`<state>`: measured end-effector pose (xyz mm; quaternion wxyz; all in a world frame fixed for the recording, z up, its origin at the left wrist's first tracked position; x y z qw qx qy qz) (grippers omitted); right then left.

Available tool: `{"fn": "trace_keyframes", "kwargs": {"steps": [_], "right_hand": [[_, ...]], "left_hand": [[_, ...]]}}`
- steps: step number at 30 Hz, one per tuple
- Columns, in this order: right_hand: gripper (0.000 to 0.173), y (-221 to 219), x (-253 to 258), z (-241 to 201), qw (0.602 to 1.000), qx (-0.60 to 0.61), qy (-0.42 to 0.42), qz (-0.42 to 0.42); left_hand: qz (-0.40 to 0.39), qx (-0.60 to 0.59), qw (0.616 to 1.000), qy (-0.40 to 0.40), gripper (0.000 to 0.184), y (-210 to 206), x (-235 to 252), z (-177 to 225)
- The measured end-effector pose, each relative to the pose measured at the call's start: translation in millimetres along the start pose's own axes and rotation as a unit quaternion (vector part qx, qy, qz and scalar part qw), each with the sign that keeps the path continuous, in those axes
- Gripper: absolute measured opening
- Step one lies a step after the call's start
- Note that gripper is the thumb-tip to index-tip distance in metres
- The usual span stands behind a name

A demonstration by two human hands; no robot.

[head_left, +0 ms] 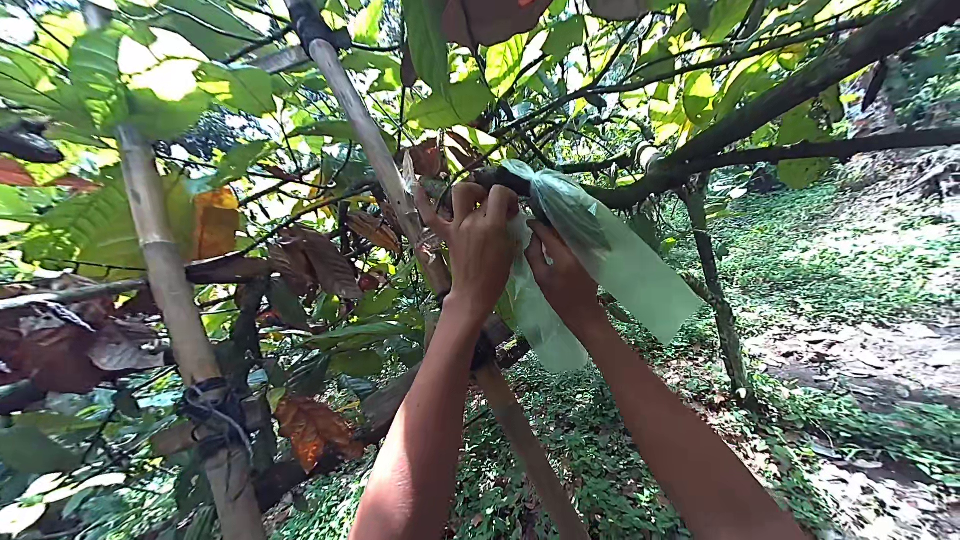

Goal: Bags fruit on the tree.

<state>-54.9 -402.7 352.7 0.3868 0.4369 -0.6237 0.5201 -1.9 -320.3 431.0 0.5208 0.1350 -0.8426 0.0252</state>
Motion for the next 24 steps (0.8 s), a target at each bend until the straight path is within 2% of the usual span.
{"fn": "trace_keyframes", "kwargs": {"steps": [4,6,11,14,19,21,24], "right_hand": [[0.031,-3,-1,2,0.995,0.025,-0.066,-0.064],[0.027,0,0,2,0.998,0.004,-0.064,-0.024],[0.027,2,0,2,0.994,0.002,-0.106,-0.018],[0.031,5,-5,-2,0.988,0.047,-0.125,-0.079],[0.036,11,-8,-6,0.975,0.109,-0.153,-0.115],[0.035,12,-7,-8,0.977,0.117,-0.141,-0.108],[0.033,12,-2,-12,0.988,0.107,-0.103,-0.038]], "left_hand": [[0.015,-0.014,1.000,-0.001,0.011,2,0,-1],[0.005,-0.026,1.000,0.003,0.012,1,0,-2],[-0.010,-0.024,1.000,0.010,0.014,1,2,-3],[-0.013,-0.027,0.999,0.016,0.011,3,1,-1],[0.006,-0.026,0.999,0.024,0.007,7,-3,-1],[0.020,-0.022,0.999,0.030,0.006,10,-4,0],[0.038,-0.016,0.998,0.037,0.005,14,-5,-2]]}}
Point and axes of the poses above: each hand's wrist, its own x-axis towards the middle knuckle, its own y-axis out of the back of the hand, z = x × y, the point moved 8 cm from there along x, towards the middle knuckle, and after that the axes turned 1 degree about -y, right-handed, at the moved point
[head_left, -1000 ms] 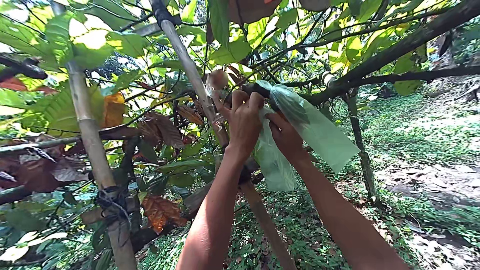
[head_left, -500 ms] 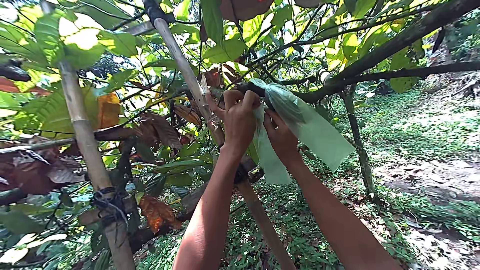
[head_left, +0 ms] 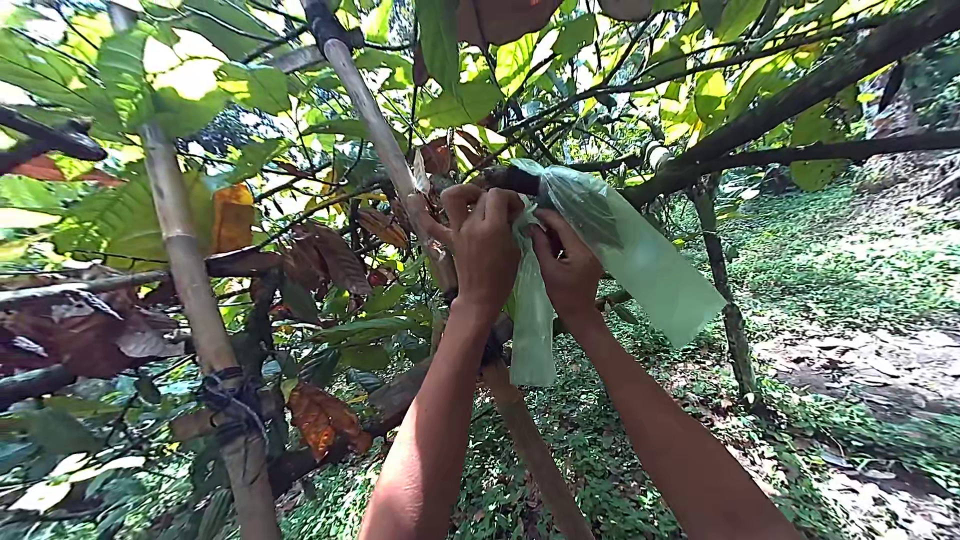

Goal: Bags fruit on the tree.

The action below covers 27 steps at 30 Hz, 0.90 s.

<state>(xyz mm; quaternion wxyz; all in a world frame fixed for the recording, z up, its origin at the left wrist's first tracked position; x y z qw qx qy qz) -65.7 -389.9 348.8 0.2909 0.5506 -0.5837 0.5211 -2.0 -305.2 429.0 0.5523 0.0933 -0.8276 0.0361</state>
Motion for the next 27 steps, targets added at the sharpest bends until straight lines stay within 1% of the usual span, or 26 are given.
{"fn": "trace_keyframes", "kwargs": {"steps": [2,4,6,8,10,12,16,19,27], "right_hand": [[0.039,-5,3,2,0.999,-0.013,-0.004,0.032],[0.042,-8,4,1,1.000,-0.021,-0.006,0.022],[0.039,-8,7,-3,1.000,-0.013,0.003,0.008],[0.034,-12,12,4,1.000,0.017,-0.018,0.008],[0.028,-15,15,13,0.999,0.019,-0.038,0.019],[0.027,-18,17,17,0.998,0.030,-0.060,0.003],[0.028,-24,18,18,0.993,0.069,-0.096,-0.027],[0.028,-23,17,16,0.991,0.082,-0.106,-0.026],[0.025,-25,16,21,0.981,0.145,-0.126,0.002]], "left_hand": [[0.008,0.007,1.000,0.005,0.003,2,1,-1],[0.001,0.008,1.000,0.019,0.004,2,2,-1],[-0.001,0.005,0.999,0.032,0.005,3,4,-2],[-0.008,0.004,0.999,0.037,0.006,2,5,-2],[-0.019,-0.006,0.999,0.042,0.007,1,4,-3],[-0.022,-0.033,0.998,0.049,0.008,1,4,-5],[-0.015,-0.074,0.996,0.041,0.023,9,-3,-9],[-0.021,-0.063,0.998,0.018,0.031,13,-11,-10],[0.030,-0.036,0.999,0.021,0.013,17,-14,-8]]}}
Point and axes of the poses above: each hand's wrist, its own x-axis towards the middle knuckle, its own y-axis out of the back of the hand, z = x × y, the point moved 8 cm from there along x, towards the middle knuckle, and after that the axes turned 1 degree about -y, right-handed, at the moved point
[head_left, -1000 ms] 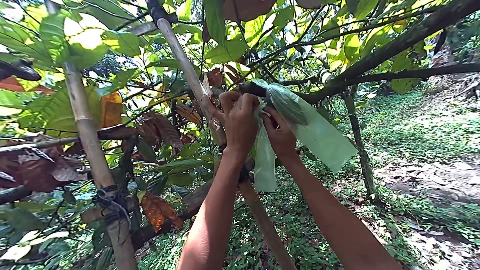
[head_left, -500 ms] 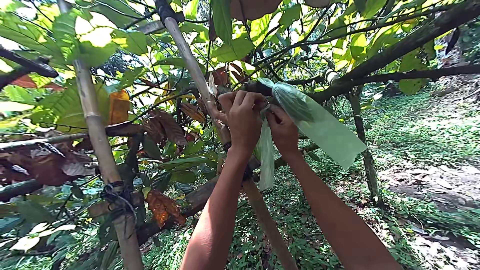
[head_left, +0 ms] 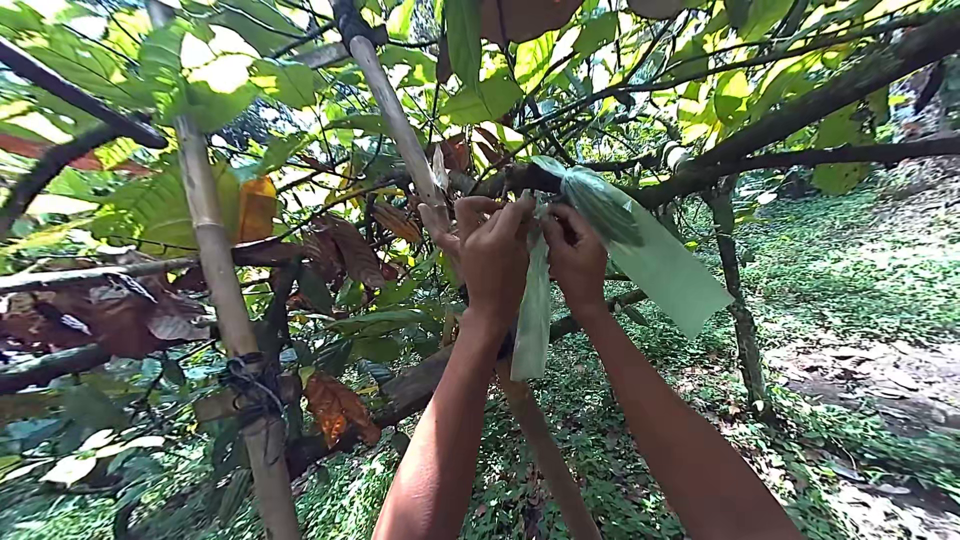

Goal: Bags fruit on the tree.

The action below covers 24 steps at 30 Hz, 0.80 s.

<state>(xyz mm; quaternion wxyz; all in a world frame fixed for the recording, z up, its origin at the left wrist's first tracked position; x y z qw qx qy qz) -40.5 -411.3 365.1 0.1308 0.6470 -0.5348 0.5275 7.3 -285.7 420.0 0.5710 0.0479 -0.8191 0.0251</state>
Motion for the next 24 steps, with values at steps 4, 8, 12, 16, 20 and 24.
{"fn": "trace_keyframes", "kwargs": {"steps": [4,8,12,16,20,24], "right_hand": [[0.025,-2,-5,-13,0.997,0.020,0.068,-0.021],[0.027,-2,-11,-25,0.990,0.001,0.144,0.005],[0.018,-1,-11,-33,0.967,-0.050,0.240,0.063],[0.017,-2,-7,-30,0.975,-0.033,0.213,0.053],[0.021,-7,-2,-17,0.982,0.148,0.116,-0.032],[0.021,-8,-1,-13,0.953,0.293,0.011,-0.081]], "left_hand": [[0.027,0.062,0.997,-0.037,0.010,3,6,8],[0.035,0.100,0.989,-0.103,0.020,3,17,19],[0.026,0.113,0.988,-0.100,0.018,-5,16,9],[0.026,0.095,0.992,-0.080,0.013,-9,17,-1],[0.041,0.083,0.992,-0.084,0.011,-10,15,-4],[0.069,-0.010,0.997,-0.017,0.006,-2,16,-16]]}}
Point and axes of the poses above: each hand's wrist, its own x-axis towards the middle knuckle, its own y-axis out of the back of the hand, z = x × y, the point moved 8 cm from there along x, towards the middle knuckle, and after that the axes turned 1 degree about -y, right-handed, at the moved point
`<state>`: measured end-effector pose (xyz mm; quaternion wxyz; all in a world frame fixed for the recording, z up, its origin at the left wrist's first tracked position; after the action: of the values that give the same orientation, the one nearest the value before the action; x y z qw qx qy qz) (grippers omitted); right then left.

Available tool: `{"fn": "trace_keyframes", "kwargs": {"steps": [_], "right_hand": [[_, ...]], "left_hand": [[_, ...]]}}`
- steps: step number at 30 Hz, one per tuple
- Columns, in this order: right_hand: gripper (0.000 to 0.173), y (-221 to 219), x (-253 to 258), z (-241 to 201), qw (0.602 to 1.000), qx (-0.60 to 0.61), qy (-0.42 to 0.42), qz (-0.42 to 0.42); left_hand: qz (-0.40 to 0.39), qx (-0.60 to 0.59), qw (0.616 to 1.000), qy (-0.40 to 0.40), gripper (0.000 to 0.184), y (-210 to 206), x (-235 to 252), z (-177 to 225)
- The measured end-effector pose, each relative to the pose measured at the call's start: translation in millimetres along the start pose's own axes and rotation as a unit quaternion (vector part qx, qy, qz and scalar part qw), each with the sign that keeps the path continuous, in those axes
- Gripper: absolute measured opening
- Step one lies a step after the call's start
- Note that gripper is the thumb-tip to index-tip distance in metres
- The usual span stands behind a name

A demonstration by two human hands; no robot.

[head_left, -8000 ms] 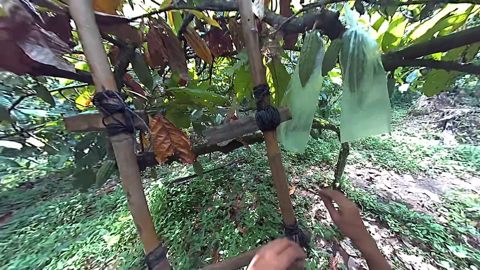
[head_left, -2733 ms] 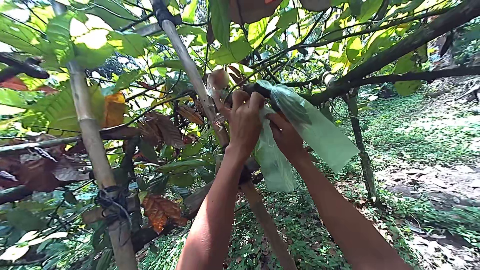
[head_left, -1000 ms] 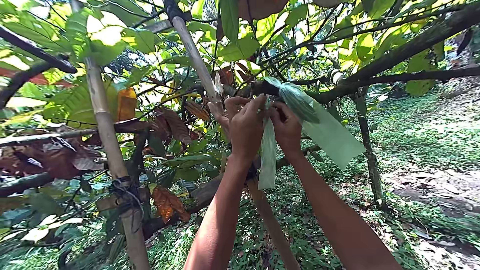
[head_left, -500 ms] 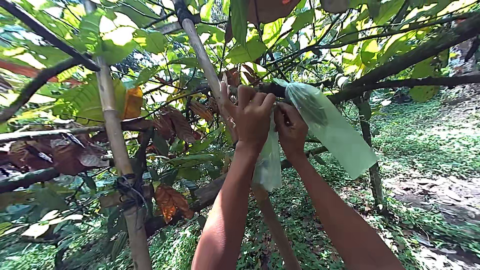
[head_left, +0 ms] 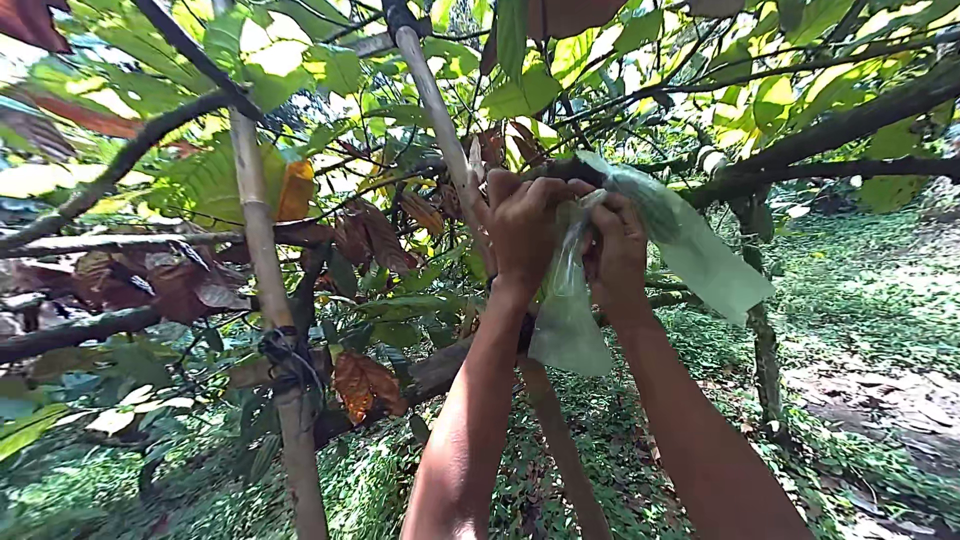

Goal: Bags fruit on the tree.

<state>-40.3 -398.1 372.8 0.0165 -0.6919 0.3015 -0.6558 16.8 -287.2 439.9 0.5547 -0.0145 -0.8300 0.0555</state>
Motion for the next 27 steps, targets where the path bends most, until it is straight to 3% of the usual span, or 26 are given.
{"fn": "trace_keyframes", "kwargs": {"steps": [3,7,11,18,27], "right_hand": [[0.019,2,4,0,0.999,-0.035,-0.001,0.017],[0.025,1,8,-6,0.963,-0.268,0.029,0.013],[0.022,-3,14,-10,0.937,-0.340,0.059,0.046],[0.019,2,18,-14,0.953,-0.296,0.050,0.032],[0.021,6,21,-16,0.944,-0.317,0.086,-0.015]], "left_hand": [[0.027,-0.120,0.989,0.079,0.009,-3,-2,-17],[-0.022,-0.187,0.974,0.125,0.010,-11,-4,-30],[-0.074,-0.123,0.989,0.022,0.006,-3,4,-14],[-0.123,-0.051,0.989,-0.060,0.008,-5,8,-4],[-0.227,-0.158,0.956,-0.096,0.015,-13,16,-4]]}}
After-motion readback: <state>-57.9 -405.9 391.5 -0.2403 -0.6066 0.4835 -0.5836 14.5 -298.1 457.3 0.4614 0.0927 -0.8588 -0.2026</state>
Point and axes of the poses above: each hand's wrist, its own x-axis towards the middle knuckle, its own y-axis out of the back of the hand, z = x × y, the point moved 8 cm from there along x, towards the middle knuckle, and after that the axes turned 1 degree about -y, right-handed, at the moved point
